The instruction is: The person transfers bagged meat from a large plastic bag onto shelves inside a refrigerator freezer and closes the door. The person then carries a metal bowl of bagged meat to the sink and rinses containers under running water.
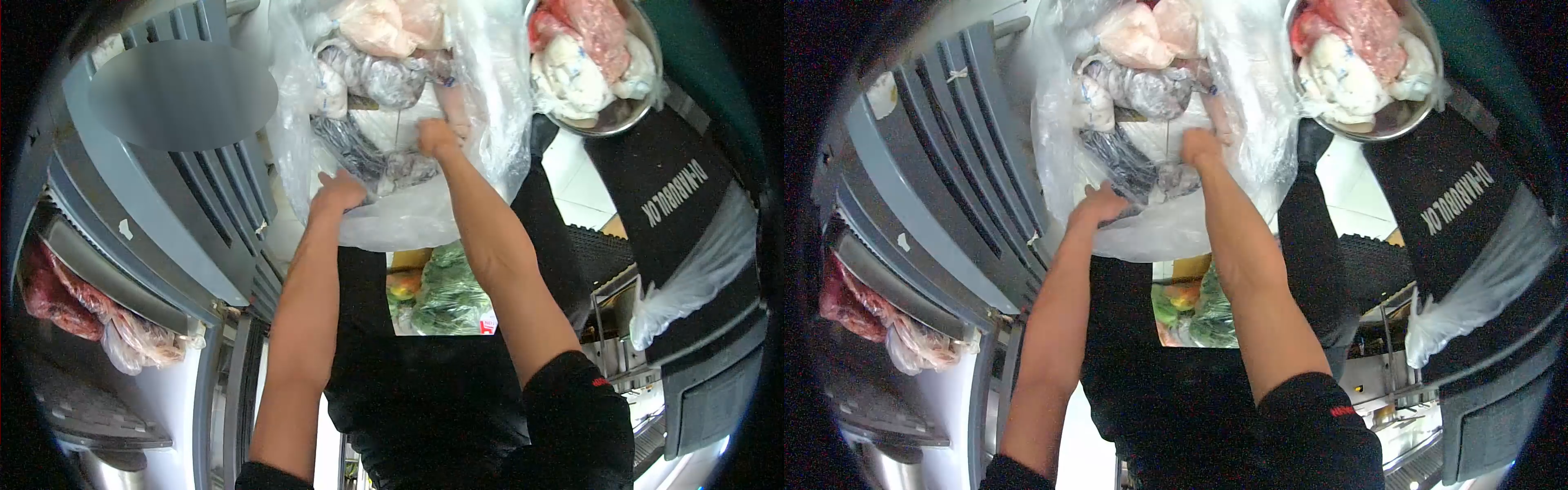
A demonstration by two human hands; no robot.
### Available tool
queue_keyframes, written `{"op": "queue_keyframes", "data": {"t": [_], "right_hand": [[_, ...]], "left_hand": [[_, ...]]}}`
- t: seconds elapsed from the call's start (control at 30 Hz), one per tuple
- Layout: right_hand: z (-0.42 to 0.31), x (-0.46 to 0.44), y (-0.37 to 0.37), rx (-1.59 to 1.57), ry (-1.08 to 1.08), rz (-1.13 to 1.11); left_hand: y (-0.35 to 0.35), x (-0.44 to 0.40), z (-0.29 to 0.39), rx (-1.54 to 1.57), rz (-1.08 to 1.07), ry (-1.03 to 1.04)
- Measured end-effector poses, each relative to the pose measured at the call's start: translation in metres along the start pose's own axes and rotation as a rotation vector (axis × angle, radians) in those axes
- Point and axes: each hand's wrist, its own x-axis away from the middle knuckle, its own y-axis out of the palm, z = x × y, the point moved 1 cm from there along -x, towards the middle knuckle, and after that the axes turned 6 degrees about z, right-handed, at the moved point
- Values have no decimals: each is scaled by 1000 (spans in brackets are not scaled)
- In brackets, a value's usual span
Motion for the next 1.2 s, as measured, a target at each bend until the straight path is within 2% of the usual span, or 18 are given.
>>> {"op": "queue_keyframes", "data": {"t": [0.03, 0.1, 0.17, 0.23, 0.27, 0.33, 0.4, 0.47, 0.53, 0.63, 0.7, 0.73, 0.83, 0.9, 1.0, 1.1, 1.13, 1.2], "right_hand": [[5, 11, 12, -10, 2, -18], [4, 54, 25, 363, 11, 368], [0, 72, 10, 457, -6, 251], [3, 76, -8, 567, -20, 165], [5, 73, -14, 425, 10, 140], [3, 83, -19, 291, 54, 104], [-5, 90, -34, 36, 106, -60], [-11, 113, -73, -160, 125, 79], [-24, 144, -146, -424, 344, 80], [-34, 187, -238, -863, 523, 209], [-36, 216, -293, -1131, 529, 380], [-23, 229, -310, -1223, 380, 494], [8, 256, -363, -1061, 207, 950], [33, 260, -389, -1026, 69, 1081], [72, 234, -400, -423, 244, 1075], [116, 203, -414, 306, 293, 429], [99, 198, -428, 162, 433, 236], [80, 194, -437, -70, 208, 516]], "left_hand": [[-14, 11, -4, 31, -43, -61], [-17, -19, -21, 246, 3, 192], [-53, -21, -10, 418, 175, 201], [-72, -29, -1, 529, 635, 370], [-79, -39, 4, 541, 646, 382], [-81, -61, 5, 460, 1070, 437], [-78, -97, 0, 549, 934, 382], [-58, -133, 6, 320, 1065, 265], [-75, -94, 20, 145, 870, 68], [-75, -104, 7, 26, 789, 155], [-73, -99, 1, -3, 748, 230], [-69, -88, -7, 80, 775, 345], [-61, -74, -26, 216, 782, 485], [-52, -66, -34, 437, 728, 557], [-40, -33, -21, 729, 743, 646], [-30, 48, 15, 949, 649, 566], [-18, 70, 34, 1089, 764, 692], [-37, 142, 69, 951, 901, 921]]}}
